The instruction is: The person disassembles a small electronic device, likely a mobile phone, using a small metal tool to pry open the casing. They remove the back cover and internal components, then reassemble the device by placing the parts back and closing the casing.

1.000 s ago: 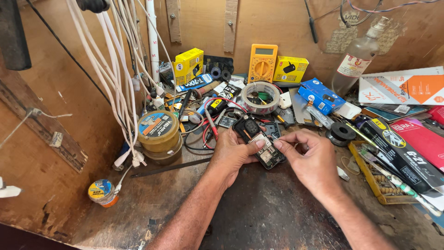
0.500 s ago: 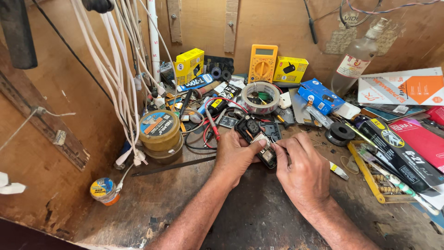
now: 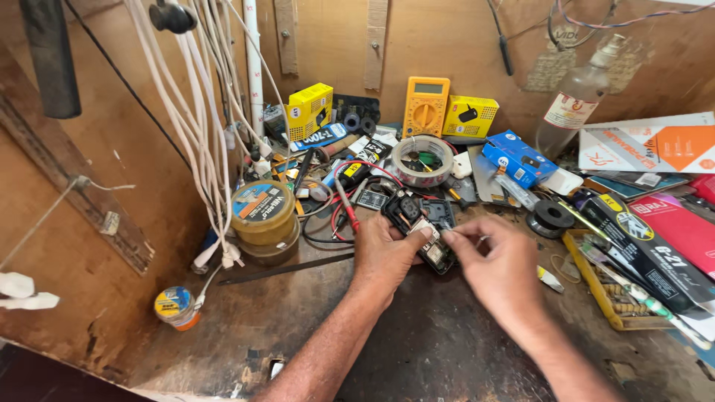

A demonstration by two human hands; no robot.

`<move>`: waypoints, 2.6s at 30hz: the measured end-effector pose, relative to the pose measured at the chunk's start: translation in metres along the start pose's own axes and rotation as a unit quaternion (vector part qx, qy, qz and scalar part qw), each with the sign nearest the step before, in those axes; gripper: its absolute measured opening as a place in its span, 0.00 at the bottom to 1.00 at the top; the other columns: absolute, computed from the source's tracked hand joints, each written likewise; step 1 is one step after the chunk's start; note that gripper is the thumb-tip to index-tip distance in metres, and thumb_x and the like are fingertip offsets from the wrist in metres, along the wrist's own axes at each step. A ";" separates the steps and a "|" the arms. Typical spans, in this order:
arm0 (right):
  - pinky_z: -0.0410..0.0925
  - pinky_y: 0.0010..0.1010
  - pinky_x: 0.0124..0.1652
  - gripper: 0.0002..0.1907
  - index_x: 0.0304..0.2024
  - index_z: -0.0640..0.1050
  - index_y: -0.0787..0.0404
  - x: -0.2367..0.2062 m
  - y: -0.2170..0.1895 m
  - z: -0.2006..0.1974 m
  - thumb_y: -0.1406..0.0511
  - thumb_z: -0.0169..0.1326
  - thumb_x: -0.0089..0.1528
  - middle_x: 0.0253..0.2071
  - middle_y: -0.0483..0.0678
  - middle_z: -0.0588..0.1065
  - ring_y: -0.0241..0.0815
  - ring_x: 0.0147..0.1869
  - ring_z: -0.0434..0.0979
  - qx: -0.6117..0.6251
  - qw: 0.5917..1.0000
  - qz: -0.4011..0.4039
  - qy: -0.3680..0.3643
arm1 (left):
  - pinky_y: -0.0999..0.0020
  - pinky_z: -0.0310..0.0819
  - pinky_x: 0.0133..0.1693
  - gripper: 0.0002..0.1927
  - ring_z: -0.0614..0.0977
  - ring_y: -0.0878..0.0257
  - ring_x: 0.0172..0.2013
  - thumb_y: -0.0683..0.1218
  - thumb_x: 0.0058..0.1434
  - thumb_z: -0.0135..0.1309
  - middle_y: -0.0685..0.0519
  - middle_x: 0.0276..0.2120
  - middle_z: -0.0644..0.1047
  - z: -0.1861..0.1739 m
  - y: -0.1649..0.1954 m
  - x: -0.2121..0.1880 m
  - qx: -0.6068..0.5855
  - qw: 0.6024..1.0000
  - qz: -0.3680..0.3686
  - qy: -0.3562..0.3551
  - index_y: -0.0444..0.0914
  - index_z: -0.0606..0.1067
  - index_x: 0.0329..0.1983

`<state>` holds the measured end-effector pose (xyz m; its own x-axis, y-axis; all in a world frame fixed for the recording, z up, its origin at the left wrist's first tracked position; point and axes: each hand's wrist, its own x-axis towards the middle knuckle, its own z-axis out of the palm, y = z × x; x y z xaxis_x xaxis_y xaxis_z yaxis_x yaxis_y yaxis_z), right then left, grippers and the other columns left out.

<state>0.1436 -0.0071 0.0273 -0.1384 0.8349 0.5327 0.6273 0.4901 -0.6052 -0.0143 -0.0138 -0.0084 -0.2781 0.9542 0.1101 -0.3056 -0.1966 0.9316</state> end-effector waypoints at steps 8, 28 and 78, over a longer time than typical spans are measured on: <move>0.62 0.24 0.30 0.08 0.35 0.85 0.64 0.011 0.021 -0.017 0.65 0.66 0.58 0.29 0.42 0.80 0.28 0.29 0.69 0.142 0.979 0.127 -0.070 | 0.70 0.82 0.30 0.09 0.86 0.64 0.30 0.35 0.55 0.61 0.51 0.33 0.85 0.002 0.005 0.001 -0.001 0.999 -0.029 -0.026 0.34 0.82 0.40; 0.67 0.25 0.29 0.08 0.36 0.86 0.61 0.021 0.005 -0.012 0.63 0.65 0.59 0.27 0.42 0.82 0.28 0.28 0.73 0.073 0.986 0.084 -0.120 | 0.67 0.84 0.31 0.08 0.86 0.62 0.30 0.35 0.55 0.63 0.48 0.32 0.84 -0.004 0.011 0.004 0.009 0.997 -0.062 -0.053 0.31 0.80 0.38; 0.54 0.28 0.23 0.10 0.28 0.85 0.65 0.042 -0.008 -0.013 0.63 0.67 0.58 0.19 0.39 0.74 0.28 0.22 0.60 0.065 0.973 0.145 -0.168 | 0.66 0.85 0.32 0.09 0.86 0.62 0.31 0.34 0.55 0.61 0.48 0.34 0.84 -0.005 0.011 0.005 -0.009 0.996 -0.069 -0.052 0.32 0.79 0.40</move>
<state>0.1421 0.0210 0.0623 -0.2260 0.9671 0.1171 0.5790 0.2300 -0.7823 -0.0232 -0.0125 0.0007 -0.1373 0.9904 0.0167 -0.3506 -0.0644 0.9343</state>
